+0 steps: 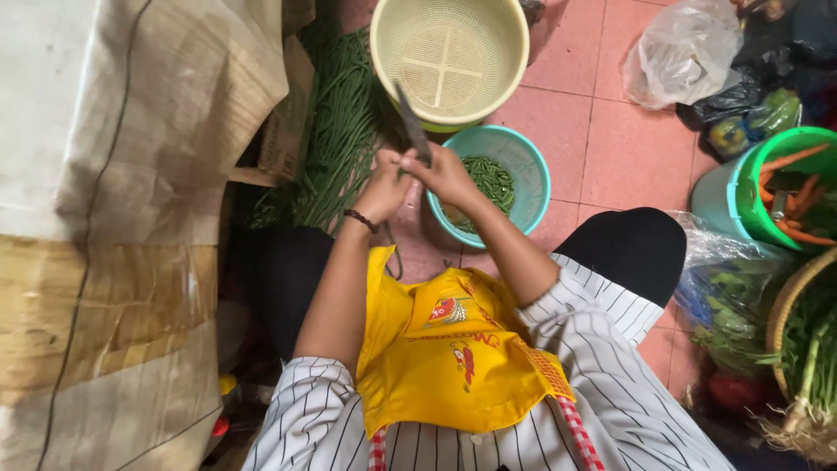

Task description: Cutting yardlong beans into small pieces using a knife and placing them into a bowl.

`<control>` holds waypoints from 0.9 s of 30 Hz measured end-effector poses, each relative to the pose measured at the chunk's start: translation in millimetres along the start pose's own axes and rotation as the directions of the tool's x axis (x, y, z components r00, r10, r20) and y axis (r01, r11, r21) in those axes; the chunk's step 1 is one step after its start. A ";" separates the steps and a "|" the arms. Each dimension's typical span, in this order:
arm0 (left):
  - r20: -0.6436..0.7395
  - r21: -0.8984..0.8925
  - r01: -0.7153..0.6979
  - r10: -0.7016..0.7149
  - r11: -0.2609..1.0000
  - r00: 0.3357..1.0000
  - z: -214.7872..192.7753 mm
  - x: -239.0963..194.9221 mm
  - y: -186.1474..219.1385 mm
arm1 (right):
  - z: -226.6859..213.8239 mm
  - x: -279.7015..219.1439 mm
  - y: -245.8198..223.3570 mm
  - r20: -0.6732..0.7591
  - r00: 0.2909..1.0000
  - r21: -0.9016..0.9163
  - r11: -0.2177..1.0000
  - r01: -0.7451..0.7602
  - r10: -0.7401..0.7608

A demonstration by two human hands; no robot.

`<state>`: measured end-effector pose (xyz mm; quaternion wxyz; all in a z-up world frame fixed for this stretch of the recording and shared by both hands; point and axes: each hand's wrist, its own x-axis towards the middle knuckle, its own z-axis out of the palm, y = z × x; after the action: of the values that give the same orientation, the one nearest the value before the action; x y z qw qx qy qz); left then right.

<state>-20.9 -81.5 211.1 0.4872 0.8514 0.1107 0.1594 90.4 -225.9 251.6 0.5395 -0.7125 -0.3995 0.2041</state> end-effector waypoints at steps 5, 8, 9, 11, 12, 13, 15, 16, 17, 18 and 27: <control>0.359 -0.111 0.262 -0.207 0.959 0.910 15.8 5.9 94.6 | -63.2 -41.3 -3.6 -0.176 0.957 0.034 0.973 -0.230 0.232; 0.265 -0.053 0.081 -0.064 0.995 0.962 58.2 7.7 78.7 | -89.5 -62.2 -24.2 -0.102 0.878 0.201 0.874 -0.442 0.467; 0.223 -0.030 0.059 -0.051 0.998 0.973 65.3 10.1 79.2 | -93.4 -67.4 -35.4 -0.170 0.865 0.245 0.871 -0.426 0.471; 0.185 -0.005 0.037 -0.035 0.999 0.982 77.5 14.6 74.2 | -97.0 -76.8 -45.4 -0.239 0.845 0.290 0.866 -0.408 0.478; 0.183 -0.029 0.046 -0.040 0.999 0.982 82.9 16.7 68.7 | -97.0 -81.2 -44.0 -0.234 0.870 0.283 0.887 -0.366 0.434; 0.187 -0.052 0.058 -0.047 0.997 0.981 88.2 16.5 62.8 | -95.5 -87.4 -42.6 -0.228 0.891 0.280 0.903 -0.326 0.393; 0.214 -0.059 0.081 -0.067 0.995 0.975 97.5 19.5 54.3 | -92.7 -89.5 -36.8 -0.210 0.909 0.154 0.931 -0.332 0.359; 0.232 -0.067 0.102 -0.084 0.993 0.969 102.3 20.9 50.2 | -91.3 -90.8 -34.3 -0.182 0.929 0.021 0.946 -0.325 0.323; 0.241 -0.065 0.098 -0.080 0.993 0.967 106.3 22.8 50.1 | -88.8 -93.0 -25.2 -0.191 0.926 0.025 0.945 -0.327 0.326; 0.255 -0.062 0.106 -0.087 0.992 0.963 109.8 24.5 50.0 | -86.0 -95.1 -16.5 -0.195 0.936 0.016 0.955 -0.297 0.294; 0.234 -0.099 0.090 -0.064 0.991 0.970 126.8 26.2 47.5 | -86.6 -93.8 -4.5 -0.192 0.954 -0.080 0.965 -0.248 0.229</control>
<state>53.0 -197.0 196.4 0.5484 0.8313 0.0776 0.0464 95.3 -351.9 271.6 0.5073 -0.7981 -0.2699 0.1810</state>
